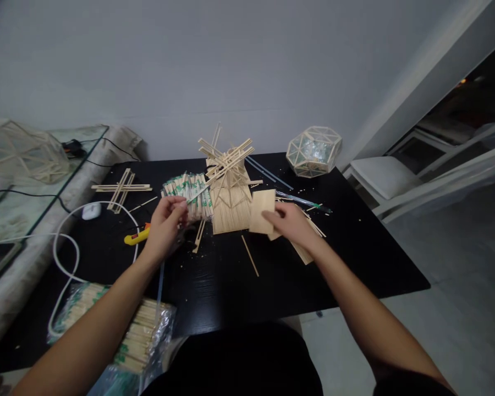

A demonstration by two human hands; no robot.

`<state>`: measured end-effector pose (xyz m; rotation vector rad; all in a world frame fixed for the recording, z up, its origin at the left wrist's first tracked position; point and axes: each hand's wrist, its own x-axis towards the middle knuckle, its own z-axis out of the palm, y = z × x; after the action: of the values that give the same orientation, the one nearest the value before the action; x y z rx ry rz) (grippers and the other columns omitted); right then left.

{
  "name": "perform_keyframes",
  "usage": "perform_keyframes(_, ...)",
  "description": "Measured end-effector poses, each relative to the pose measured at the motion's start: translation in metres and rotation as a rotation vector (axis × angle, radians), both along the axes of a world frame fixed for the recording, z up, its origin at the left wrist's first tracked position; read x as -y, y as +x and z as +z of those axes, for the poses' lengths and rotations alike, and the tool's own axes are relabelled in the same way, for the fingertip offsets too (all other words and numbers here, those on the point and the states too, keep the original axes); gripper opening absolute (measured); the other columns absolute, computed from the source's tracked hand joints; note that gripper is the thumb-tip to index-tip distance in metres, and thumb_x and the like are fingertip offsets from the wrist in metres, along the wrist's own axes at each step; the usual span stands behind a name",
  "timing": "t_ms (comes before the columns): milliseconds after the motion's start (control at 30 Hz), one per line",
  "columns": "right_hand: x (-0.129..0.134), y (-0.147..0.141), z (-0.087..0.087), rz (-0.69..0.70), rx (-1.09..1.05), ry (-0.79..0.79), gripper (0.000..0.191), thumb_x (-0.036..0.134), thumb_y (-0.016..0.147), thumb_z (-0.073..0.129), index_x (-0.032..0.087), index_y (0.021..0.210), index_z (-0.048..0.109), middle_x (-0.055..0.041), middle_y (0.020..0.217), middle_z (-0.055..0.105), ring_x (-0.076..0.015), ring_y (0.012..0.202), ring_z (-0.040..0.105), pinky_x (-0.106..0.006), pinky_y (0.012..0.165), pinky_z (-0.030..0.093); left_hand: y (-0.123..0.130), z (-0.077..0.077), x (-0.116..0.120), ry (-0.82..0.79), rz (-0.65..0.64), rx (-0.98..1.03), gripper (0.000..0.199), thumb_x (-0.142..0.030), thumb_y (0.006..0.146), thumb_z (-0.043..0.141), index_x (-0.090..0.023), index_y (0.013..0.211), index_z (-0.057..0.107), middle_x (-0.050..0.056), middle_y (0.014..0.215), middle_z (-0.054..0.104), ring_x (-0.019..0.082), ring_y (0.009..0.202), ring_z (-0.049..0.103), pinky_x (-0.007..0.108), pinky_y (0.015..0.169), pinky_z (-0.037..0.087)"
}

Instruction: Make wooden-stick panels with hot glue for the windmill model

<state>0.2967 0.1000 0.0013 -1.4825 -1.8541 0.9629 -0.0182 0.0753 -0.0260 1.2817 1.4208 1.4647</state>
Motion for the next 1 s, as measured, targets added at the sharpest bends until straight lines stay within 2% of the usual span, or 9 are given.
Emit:
perform_keyframes(67, -0.01, 0.024, 0.004, -0.104, 0.151, 0.024, 0.031, 0.046, 0.086, 0.062, 0.018, 0.087, 0.075, -0.0054, 0.082, 0.073, -0.0215, 0.072, 0.064, -0.032, 0.066, 0.047, -0.008, 0.0, -0.005, 0.0, 0.031, -0.05, 0.027, -0.046, 0.087, 0.062, -0.023, 0.1, 0.057, -0.005, 0.07, 0.055, 0.013, 0.058, 0.053, 0.025, 0.058, 0.044)
perform_keyframes(167, -0.02, 0.047, 0.003, -0.215, 0.293, 0.045, 0.026, 0.044, 0.081, 0.064, 0.021, 0.072, 0.066, -0.0033, 0.069, 0.067, -0.0213, 0.068, 0.06, -0.032, 0.063, 0.043, -0.016, 0.001, -0.005, -0.01, 0.015, -0.175, 0.019, -0.039, 0.083, 0.067, -0.021, 0.088, 0.064, -0.003, 0.071, 0.059, 0.013, 0.061, 0.054, 0.027, 0.061, 0.042)
perform_keyframes(267, -0.025, 0.055, -0.003, -0.283, 0.341, 0.062, 0.025, 0.042, 0.075, 0.069, 0.024, 0.066, 0.054, -0.0011, 0.063, 0.061, -0.0205, 0.064, 0.056, -0.03, 0.06, 0.038, -0.02, 0.004, -0.001, -0.014, 0.004, -0.324, 0.013, -0.032, 0.079, 0.071, -0.02, 0.079, 0.069, -0.002, 0.067, 0.061, 0.014, 0.062, 0.053, 0.028, 0.063, 0.039)
perform_keyframes(367, -0.028, 0.057, -0.011, -0.336, 0.366, 0.052, 0.024, 0.038, 0.071, 0.072, 0.025, 0.075, 0.052, -0.0025, 0.071, 0.066, -0.0216, 0.066, 0.059, -0.031, 0.061, 0.04, -0.024, 0.006, 0.002, -0.012, 0.013, -0.422, 0.011, -0.031, 0.08, 0.07, -0.02, 0.08, 0.071, -0.003, 0.065, 0.06, 0.015, 0.062, 0.053, 0.028, 0.064, 0.037)
perform_keyframes(500, -0.03, 0.062, -0.02, -0.342, 0.399, 0.016, 0.029, 0.04, 0.073, 0.072, 0.025, 0.091, 0.055, -0.0063, 0.083, 0.072, -0.0245, 0.071, 0.066, -0.032, 0.062, 0.045, -0.036, 0.006, 0.002, 0.017, 0.084, -0.514, 0.015, -0.034, 0.086, 0.066, -0.02, 0.087, 0.071, -0.002, 0.07, 0.064, 0.015, 0.065, 0.056, 0.027, 0.066, 0.04)
perform_keyframes(667, -0.024, 0.066, -0.029, -0.276, 0.521, 0.079, 0.02, 0.038, 0.077, 0.068, 0.023, 0.088, 0.062, -0.0106, 0.092, 0.072, -0.0309, 0.087, 0.067, -0.042, 0.079, 0.051, -0.06, 0.002, -0.001, 0.017, 0.213, -0.589, 0.017, -0.031, 0.085, 0.062, -0.02, 0.095, 0.071, -0.001, 0.074, 0.067, 0.016, 0.066, 0.06, 0.027, 0.067, 0.044)
perform_keyframes(800, -0.013, 0.043, -0.031, -0.246, 0.5, 0.344, 0.016, 0.034, 0.084, 0.063, 0.021, 0.092, 0.065, -0.0143, 0.101, 0.071, -0.0342, 0.099, 0.065, -0.049, 0.092, 0.05, -0.068, 0.002, -0.002, -0.028, 0.238, -0.668, 0.016, -0.027, 0.083, 0.059, -0.02, 0.092, 0.07, 0.0, 0.073, 0.067, 0.017, 0.065, 0.061, 0.029, 0.068, 0.044)
perform_keyframes(900, -0.002, 0.004, -0.027, -0.028, 0.308, 0.403, 0.011, 0.032, 0.09, 0.065, 0.022, 0.095, 0.065, -0.0107, 0.103, 0.073, -0.0309, 0.102, 0.066, -0.046, 0.093, 0.051, -0.067, 0.003, -0.002, -0.029, 0.192, -0.786, 0.015, -0.029, 0.087, 0.059, -0.019, 0.093, 0.069, 0.002, 0.078, 0.069, 0.02, 0.072, 0.064, 0.032, 0.073, 0.047)
perform_keyframes(1000, 0.008, -0.04, -0.023, 0.183, 0.18, 0.344, 0.004, 0.026, 0.092, 0.066, 0.023, 0.094, 0.066, -0.0067, 0.098, 0.073, -0.0265, 0.097, 0.068, -0.042, 0.091, 0.052, -0.061, 0.003, -0.001, -0.008, 0.151, -1.019, 0.02, -0.034, 0.089, 0.065, -0.019, 0.099, 0.073, 0.01, 0.096, 0.074, 0.031, 0.097, 0.066, 0.042, 0.09, 0.046)
